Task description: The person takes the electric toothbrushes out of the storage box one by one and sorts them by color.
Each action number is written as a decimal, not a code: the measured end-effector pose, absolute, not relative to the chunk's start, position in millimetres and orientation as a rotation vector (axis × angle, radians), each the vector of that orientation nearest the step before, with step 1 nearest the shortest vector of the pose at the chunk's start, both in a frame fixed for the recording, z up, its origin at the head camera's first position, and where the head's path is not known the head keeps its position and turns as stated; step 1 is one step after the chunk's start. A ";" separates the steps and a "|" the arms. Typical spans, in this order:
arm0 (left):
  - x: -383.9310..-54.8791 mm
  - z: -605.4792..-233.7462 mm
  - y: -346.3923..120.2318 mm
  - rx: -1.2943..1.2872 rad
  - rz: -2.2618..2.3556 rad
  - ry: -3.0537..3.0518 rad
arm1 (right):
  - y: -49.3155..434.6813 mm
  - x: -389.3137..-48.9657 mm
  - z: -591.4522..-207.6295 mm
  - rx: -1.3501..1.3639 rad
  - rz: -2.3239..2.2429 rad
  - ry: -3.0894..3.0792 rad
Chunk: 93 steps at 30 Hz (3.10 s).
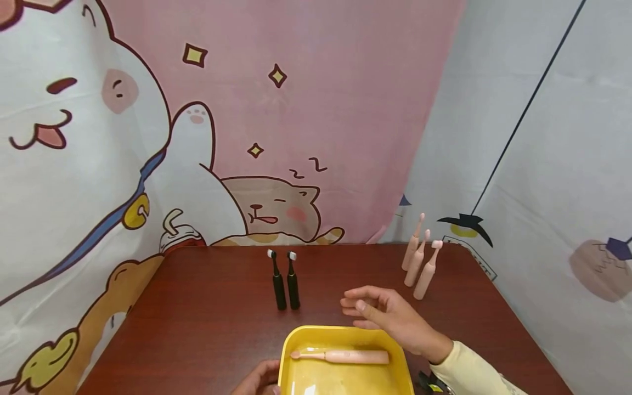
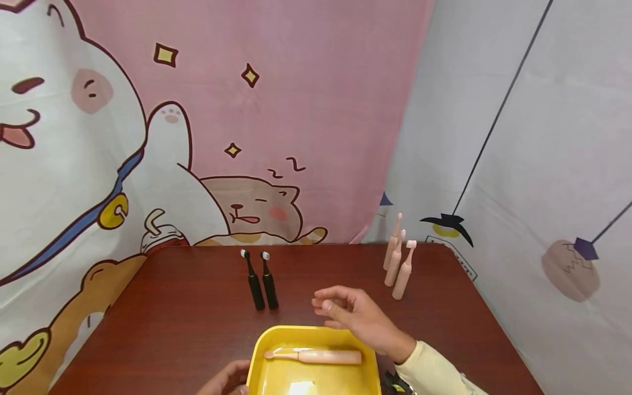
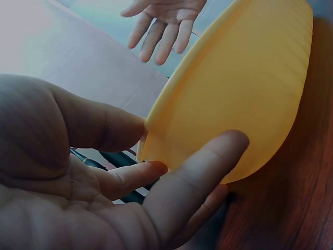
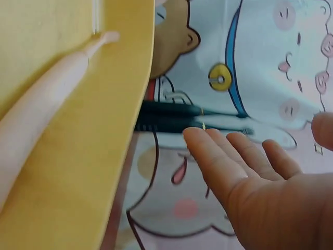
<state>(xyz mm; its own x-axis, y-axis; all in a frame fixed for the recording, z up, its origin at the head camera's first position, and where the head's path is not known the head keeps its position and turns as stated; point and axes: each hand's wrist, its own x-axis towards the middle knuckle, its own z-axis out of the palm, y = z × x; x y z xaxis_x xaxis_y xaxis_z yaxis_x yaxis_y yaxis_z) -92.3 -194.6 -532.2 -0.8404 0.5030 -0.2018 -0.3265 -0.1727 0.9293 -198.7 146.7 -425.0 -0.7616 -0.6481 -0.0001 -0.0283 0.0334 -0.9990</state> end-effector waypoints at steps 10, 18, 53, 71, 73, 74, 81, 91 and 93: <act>-88.3 -528.4 -192.6 0.144 2.046 1.599 | 100.5 -200.7 -439.2 -0.802 -1.509 1.906; -87.8 -528.5 -193.3 0.125 2.076 1.562 | 88.1 -204.9 -459.0 -0.852 -1.412 1.876; -86.2 -531.3 -185.8 0.028 2.033 1.705 | 95.5 -194.0 -467.9 -0.843 -0.972 1.640; -87.8 -535.4 -178.6 0.078 2.036 1.815 | 82.5 -193.2 -458.9 -1.347 -0.401 1.764; -88.6 -537.6 -178.6 0.100 2.044 1.821 | 82.7 -193.7 -458.1 -1.401 -0.374 1.731; -88.6 -538.4 -178.5 0.100 2.046 1.822 | 83.7 -194.0 -457.8 -1.408 -0.379 1.713; -85.9 -533.7 -182.8 0.119 2.073 1.708 | 103.9 -196.1 -450.8 -1.368 -0.613 1.672; -84.4 -520.2 -186.6 0.053 2.073 1.617 | 133.0 -203.9 -431.6 -1.184 -0.932 1.731; -83.9 -520.9 -186.4 0.033 2.072 1.617 | 137.3 -204.8 -430.7 -1.172 -0.949 1.780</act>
